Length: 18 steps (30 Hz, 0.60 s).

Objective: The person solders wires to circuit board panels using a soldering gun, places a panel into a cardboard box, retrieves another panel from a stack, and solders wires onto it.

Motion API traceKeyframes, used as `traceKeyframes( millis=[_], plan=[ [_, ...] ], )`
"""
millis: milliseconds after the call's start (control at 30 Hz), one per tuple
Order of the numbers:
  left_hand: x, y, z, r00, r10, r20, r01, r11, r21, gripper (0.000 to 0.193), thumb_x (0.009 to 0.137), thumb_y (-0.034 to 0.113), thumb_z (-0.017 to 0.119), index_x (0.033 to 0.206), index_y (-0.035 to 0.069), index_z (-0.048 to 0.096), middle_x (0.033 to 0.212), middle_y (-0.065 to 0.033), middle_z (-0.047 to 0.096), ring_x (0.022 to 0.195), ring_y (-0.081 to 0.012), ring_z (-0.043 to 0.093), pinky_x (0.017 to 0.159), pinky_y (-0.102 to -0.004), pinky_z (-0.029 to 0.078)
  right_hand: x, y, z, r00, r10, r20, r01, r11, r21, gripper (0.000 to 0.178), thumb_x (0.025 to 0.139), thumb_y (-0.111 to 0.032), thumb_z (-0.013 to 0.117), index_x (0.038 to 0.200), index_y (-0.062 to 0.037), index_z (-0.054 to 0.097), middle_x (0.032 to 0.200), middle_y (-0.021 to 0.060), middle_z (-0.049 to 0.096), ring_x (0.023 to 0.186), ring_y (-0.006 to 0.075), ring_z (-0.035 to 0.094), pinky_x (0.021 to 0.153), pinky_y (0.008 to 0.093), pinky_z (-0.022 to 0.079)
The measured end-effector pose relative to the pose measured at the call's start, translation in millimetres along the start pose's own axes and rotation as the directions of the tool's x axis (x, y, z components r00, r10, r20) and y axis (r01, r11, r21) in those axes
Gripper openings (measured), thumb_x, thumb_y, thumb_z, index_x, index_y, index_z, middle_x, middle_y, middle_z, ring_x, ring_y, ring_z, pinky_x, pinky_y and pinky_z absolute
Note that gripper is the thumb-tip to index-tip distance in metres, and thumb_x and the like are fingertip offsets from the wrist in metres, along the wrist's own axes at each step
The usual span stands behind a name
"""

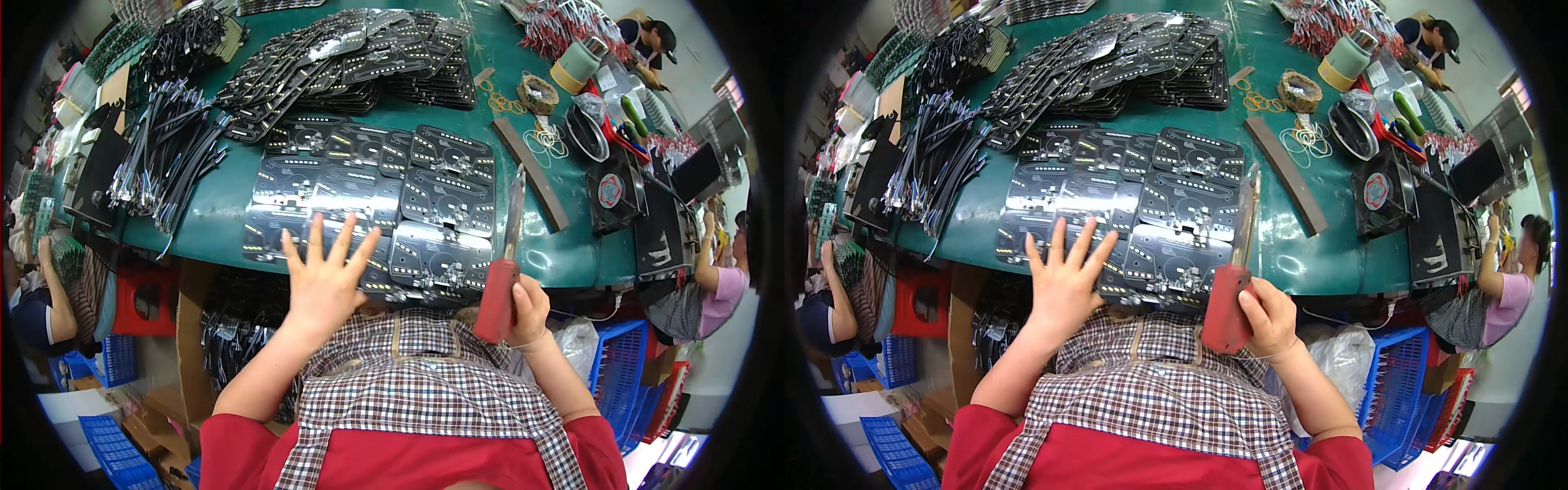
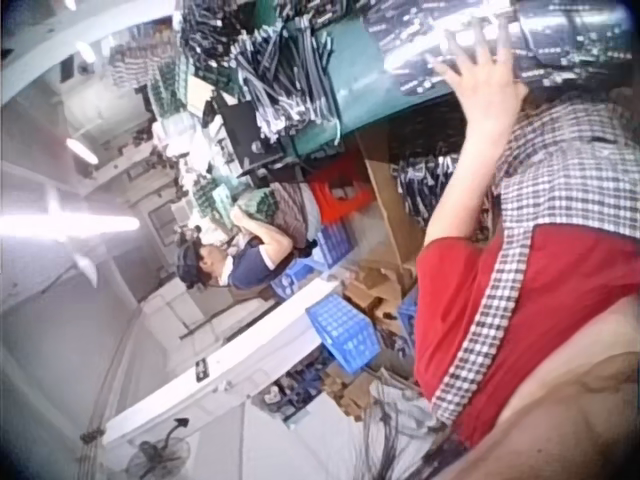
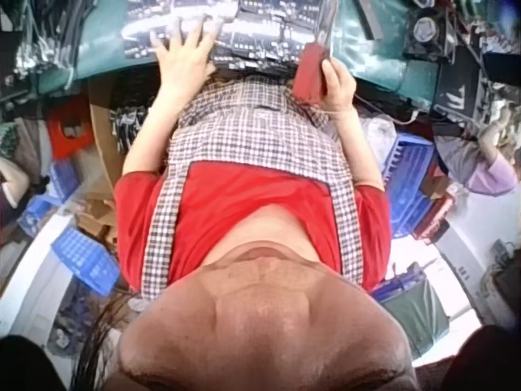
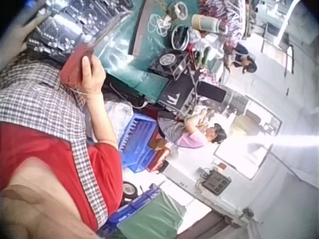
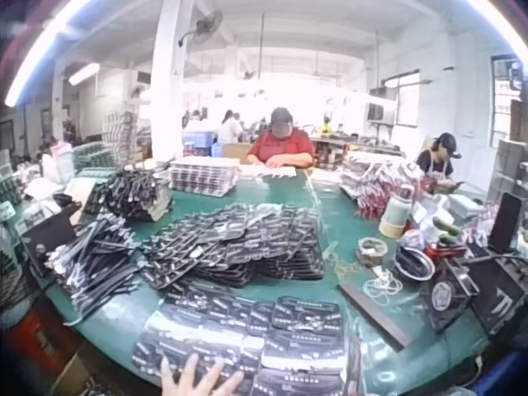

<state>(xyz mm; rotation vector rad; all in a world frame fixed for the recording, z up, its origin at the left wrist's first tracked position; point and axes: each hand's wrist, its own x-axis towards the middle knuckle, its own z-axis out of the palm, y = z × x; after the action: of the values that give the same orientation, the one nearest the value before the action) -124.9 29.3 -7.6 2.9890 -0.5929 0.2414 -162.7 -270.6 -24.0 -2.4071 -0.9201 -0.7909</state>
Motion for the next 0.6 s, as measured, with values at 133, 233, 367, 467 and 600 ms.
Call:
traceKeyframes(
  millis=[133,233,367,467,600],
  plan=[
    [4,-11,-12,0.992,-0.011,0.128,0.01,1.0,0.009,0.09,0.061,0.038,0.077,0.139,0.022,0.036,0.144,-0.0095,0.033,0.133,-0.0382,0.027,0.102,-0.0664,0.013,-1,1,-10,0.999,0.034,-0.024,-0.035,0.997,-0.065,0.079,0.072,-0.004,0.069,0.137,-0.0032,0.025,0.1,0.0166,0.063,0.083,0.0345,0.062,0.068,0.0394,0.051],
    [2,-2,-24,0.984,-0.04,0.173,0.061,0.991,-0.117,0.095,0.061,0.047,0.076,0.141,0.018,0.033,0.147,-0.0151,0.026,0.137,-0.0373,0.018,0.103,-0.0664,0.01,-8,-4,-13,0.988,0.131,-0.081,-0.136,0.989,-0.057,0.082,0.072,0.002,0.069,0.138,-0.0035,0.021,0.092,0.0153,0.065,0.078,0.0297,0.063,0.067,0.0345,0.052],
    [9,30,-21,0.981,0.196,-0.016,-0.194,0.956,-0.221,0.091,0.066,0.051,0.073,0.142,0.022,0.032,0.146,-0.019,0.024,0.137,-0.0355,0.018,0.102,-0.0657,0.013,-22,-15,-9,0.947,0.278,-0.161,-0.265,0.959,0.095,0.086,0.072,0.003,0.07,0.14,-0.0036,0.017,0.089,0.0147,0.064,0.071,0.0234,0.064,0.063,0.0309,0.052],
    [28,51,-2,0.965,0.261,0.006,-0.255,0.948,-0.192,0.074,0.07,0.044,0.072,0.134,0.023,0.043,0.142,-0.0166,0.032,0.132,-0.0401,0.026,0.1,-0.0643,0.021,-29,-20,-7,0.914,0.337,-0.227,-0.31,0.94,0.144,0.088,0.071,0.004,0.072,0.139,-0.0025,0.016,0.081,0.0138,0.063,0.061,0.0209,0.063,0.061,0.0317,0.052],
    [30,83,15,0.899,0.427,-0.093,-0.435,0.858,-0.273,0.054,0.076,0.027,0.067,0.127,0.019,0.051,0.137,-0.0173,0.04,0.127,-0.0419,0.034,0.1,-0.0603,0.027,-31,-29,-9,0.874,0.41,-0.262,-0.384,0.912,0.147,0.085,0.073,0.007,0.068,0.14,-0.0014,0.016,0.083,0.0137,0.061,0.067,0.0202,0.063,0.062,0.0303,0.052]
  ],
)
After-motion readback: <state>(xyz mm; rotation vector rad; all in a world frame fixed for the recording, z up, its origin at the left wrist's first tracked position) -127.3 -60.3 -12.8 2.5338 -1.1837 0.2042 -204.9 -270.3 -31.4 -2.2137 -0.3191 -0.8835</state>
